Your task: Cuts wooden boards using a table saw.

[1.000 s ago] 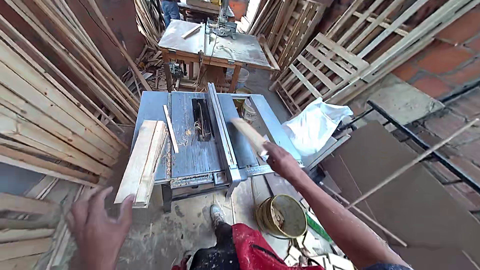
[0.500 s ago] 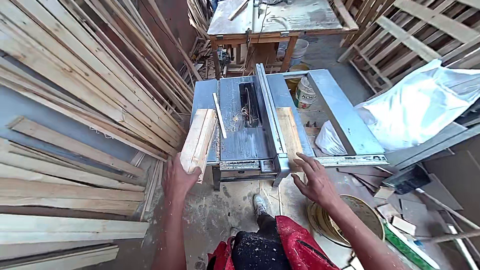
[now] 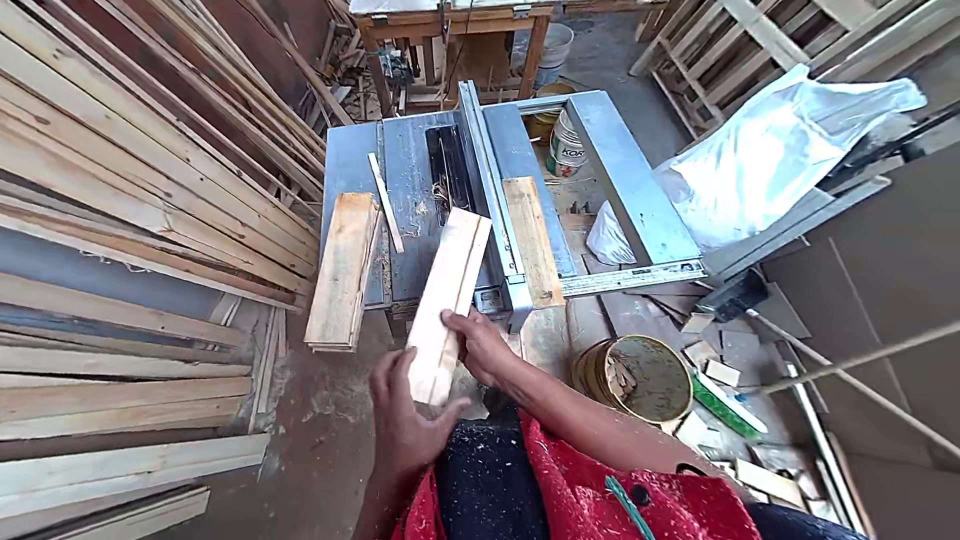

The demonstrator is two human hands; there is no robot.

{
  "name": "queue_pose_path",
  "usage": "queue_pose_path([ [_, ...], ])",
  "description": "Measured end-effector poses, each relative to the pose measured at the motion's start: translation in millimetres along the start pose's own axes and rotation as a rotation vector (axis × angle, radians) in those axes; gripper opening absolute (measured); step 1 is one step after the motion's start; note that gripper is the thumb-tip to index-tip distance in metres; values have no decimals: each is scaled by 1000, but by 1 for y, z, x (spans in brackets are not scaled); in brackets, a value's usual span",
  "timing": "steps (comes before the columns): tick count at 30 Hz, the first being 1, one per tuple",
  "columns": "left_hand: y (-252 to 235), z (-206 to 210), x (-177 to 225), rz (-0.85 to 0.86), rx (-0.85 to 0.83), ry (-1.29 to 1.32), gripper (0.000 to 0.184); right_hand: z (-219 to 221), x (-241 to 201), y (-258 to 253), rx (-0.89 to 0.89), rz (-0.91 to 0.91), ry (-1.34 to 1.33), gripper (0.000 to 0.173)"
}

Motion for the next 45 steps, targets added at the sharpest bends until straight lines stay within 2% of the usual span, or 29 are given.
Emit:
queue_pose_path([
  [2,11,21,-2,75,-65,191,102,-14,0,-3,188,12,-134,26],
  [4,16,35,-3,122,-186,401,91,-29,1,-3,315,7,-190,26],
  [6,22,40,0,118,-283,534,85,-38,7,0,324,-2,-199,28],
  [8,24,38,4,51,-358,669,91,-41,11,-1,314,-33,-97,28],
  [11,22,43,6,-187,-481,801,80,-50,7,-8,259,-74,260,27],
  [13,21,61,2,-313,-550,828,75,-61,-3,-8,209,-35,613,33],
  [15,19,77,-1,-323,-599,820,75,-74,-14,0,213,-28,1163,54],
  [17,14,90,0,-294,-628,780,75,-76,-23,19,239,-185,1652,72],
  [19,5,105,3,-263,-633,731,73,-78,-34,30,111,-394,1896,75],
  [20,-1,114,6,-244,-633,703,72,-79,-40,30,4,-427,1978,79],
  [22,-14,129,15,-222,-618,664,70,-75,-48,24,-187,-372,2151,100],
  [25,-40,139,23,-234,-591,618,71,-68,-55,-1,-281,-287,2399,124],
  [29,-73,140,28,-259,-644,513,75,-56,-75,-40,-187,-200,2541,137],
  [32,-83,141,30,-257,-658,457,74,-48,-81,-52,-193,-135,2593,134],
  [37,-89,117,38,-156,-633,267,74,-47,-92,-63,-246,-250,2589,136],
  [39,-97,96,42,-31,-562,32,67,-45,-99,-72,-249,-261,2585,136],
  [41,-99,82,39,100,-403,-168,62,-43,-104,-81,-248,-258,2585,134],
  [45,-102,91,22,263,-252,-254,50,-37,-114,-95,-236,-237,2563,132],
])
Point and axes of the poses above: each hand's wrist, its own y-axis away from the middle knuckle, its own z-axis out of the palm, x = y × z, the point moved 1 cm from there along -y, towards the middle knuckle, and after that the axes turned 15 degrees about -y, right-handed, at the moved point
